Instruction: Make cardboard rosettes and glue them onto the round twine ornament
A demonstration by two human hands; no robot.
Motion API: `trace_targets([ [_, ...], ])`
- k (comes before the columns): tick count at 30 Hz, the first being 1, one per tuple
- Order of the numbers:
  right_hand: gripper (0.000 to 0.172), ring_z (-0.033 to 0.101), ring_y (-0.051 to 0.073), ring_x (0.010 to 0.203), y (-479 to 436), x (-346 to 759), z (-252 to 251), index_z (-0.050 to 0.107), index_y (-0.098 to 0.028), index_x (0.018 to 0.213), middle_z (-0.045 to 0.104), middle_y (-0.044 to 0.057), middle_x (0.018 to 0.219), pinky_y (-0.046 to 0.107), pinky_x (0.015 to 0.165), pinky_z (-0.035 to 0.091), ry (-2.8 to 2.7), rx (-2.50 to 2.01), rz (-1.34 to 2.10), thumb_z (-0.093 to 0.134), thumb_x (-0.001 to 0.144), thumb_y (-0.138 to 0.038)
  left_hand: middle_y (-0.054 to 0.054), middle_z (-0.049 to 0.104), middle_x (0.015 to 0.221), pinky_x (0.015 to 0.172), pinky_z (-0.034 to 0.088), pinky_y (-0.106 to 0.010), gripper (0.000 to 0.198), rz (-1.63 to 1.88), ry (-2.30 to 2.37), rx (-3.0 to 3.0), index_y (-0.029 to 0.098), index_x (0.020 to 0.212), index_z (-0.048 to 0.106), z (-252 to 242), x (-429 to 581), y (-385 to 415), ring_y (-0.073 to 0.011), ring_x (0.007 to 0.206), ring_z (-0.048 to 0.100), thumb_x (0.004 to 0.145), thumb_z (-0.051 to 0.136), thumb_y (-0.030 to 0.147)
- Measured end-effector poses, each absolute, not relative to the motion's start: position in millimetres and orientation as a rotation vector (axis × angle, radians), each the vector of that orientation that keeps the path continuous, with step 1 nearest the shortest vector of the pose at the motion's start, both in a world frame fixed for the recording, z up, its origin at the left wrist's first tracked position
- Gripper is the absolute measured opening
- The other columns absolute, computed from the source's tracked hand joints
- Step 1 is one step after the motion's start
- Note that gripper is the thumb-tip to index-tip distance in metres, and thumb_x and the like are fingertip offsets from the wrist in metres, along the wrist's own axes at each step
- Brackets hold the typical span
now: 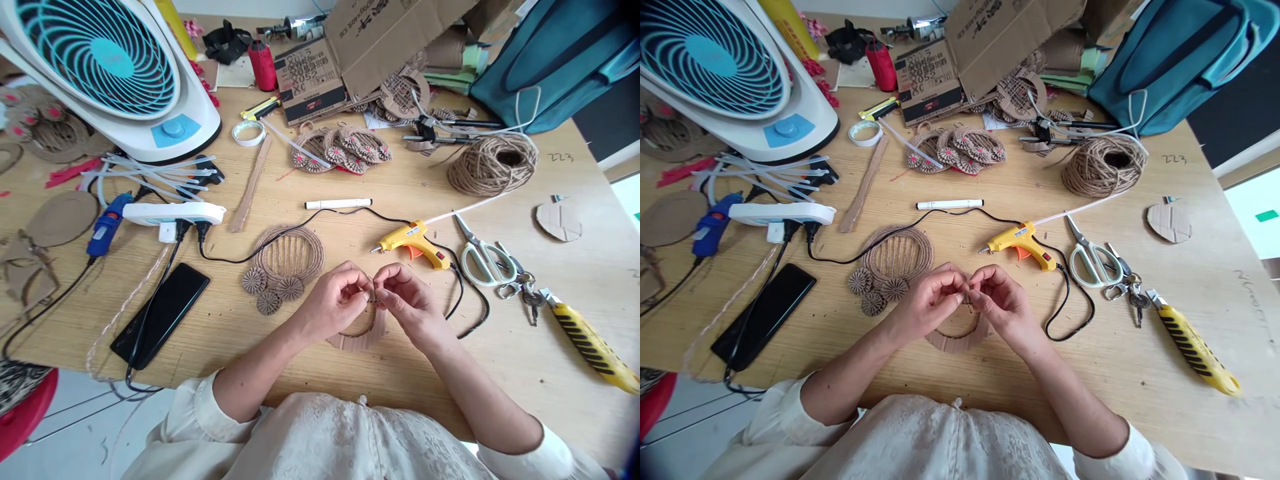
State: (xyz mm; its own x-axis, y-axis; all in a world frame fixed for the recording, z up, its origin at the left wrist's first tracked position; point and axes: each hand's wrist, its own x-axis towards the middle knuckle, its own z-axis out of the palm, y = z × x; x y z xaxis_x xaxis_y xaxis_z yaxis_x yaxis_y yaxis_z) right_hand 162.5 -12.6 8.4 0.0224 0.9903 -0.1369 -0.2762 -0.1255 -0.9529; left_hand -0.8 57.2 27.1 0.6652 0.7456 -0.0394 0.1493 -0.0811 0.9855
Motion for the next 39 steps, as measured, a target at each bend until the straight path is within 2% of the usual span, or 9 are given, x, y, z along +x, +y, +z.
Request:
trace_targets([
  [8,0.017,0.050,0.011,0.069,-15.0,163.7,4.0,0.062,-0.024,0.094,0.055,-0.001,0.080,0.023,0.062,0.047,-0.858,-1.110,1.379,0.074,0.086,-0.034,-0.003,0.060,0.091,0.068,0.049,-0.023,0.006,0.541,0.673,1.343,0.014,0.083,0.064,25.9,-1.4,58.1,-0.0111,0.077,0.059,0.080,0.059,0.012],
  [17,0.016,0.055,0.011,0.075,-14.7,163.0,5.9,0.062,-0.024,0.094,0.057,-0.001,0.087,0.024,0.068,0.053,-0.831,-1.036,1.434,0.074,0.087,-0.032,-0.005,0.062,0.092,0.078,0.055,-0.028,0.002,0.552,0.701,1.338,0.014,0.079,0.065,22.7,0.1,57.2,-0.0139,0.083,0.062,0.079,0.064,0.015],
  [20,0.017,0.055,0.011,0.073,-14.4,162.4,5.8,0.062,-0.024,0.094,0.057,-0.001,0.084,0.025,0.066,0.052,-0.865,-1.055,1.412,0.074,0.086,-0.033,-0.005,0.063,0.092,0.075,0.054,-0.026,0.003,0.556,0.722,1.375,0.014,0.078,0.065,22.4,-1.6,57.2,-0.0132,0.081,0.061,0.079,0.064,0.016],
  [24,0.016,0.055,0.012,0.071,-14.9,163.0,4.9,0.063,-0.024,0.094,0.056,-0.001,0.081,0.026,0.066,0.050,-0.891,-1.061,1.419,0.073,0.087,-0.034,-0.002,0.064,0.086,0.063,0.051,-0.023,0.005,0.472,0.710,1.330,0.014,0.084,0.063,25.0,-3.5,57.4,-0.0102,0.067,0.060,0.082,0.063,0.019],
  [30,0.016,0.052,0.012,0.071,-15.1,165.4,4.6,0.064,-0.024,0.094,0.054,-0.001,0.078,0.025,0.065,0.047,-0.867,-1.070,1.418,0.074,0.086,-0.034,-0.004,0.061,0.087,0.072,0.050,-0.025,0.010,0.489,0.704,1.381,0.014,0.084,0.067,30.6,-3.8,59.9,-0.0133,0.079,0.060,0.084,0.061,0.021],
  [39,0.012,0.048,0.011,0.071,-15.5,164.5,5.5,0.065,-0.024,0.093,0.051,-0.002,0.077,0.023,0.065,0.042,-0.865,-1.050,1.420,0.073,0.087,-0.031,-0.003,0.058,0.085,0.070,0.044,-0.025,0.010,0.510,0.664,1.409,0.016,0.080,0.061,30.8,-4.5,59.8,-0.0134,0.078,0.053,0.085,0.060,0.024],
])
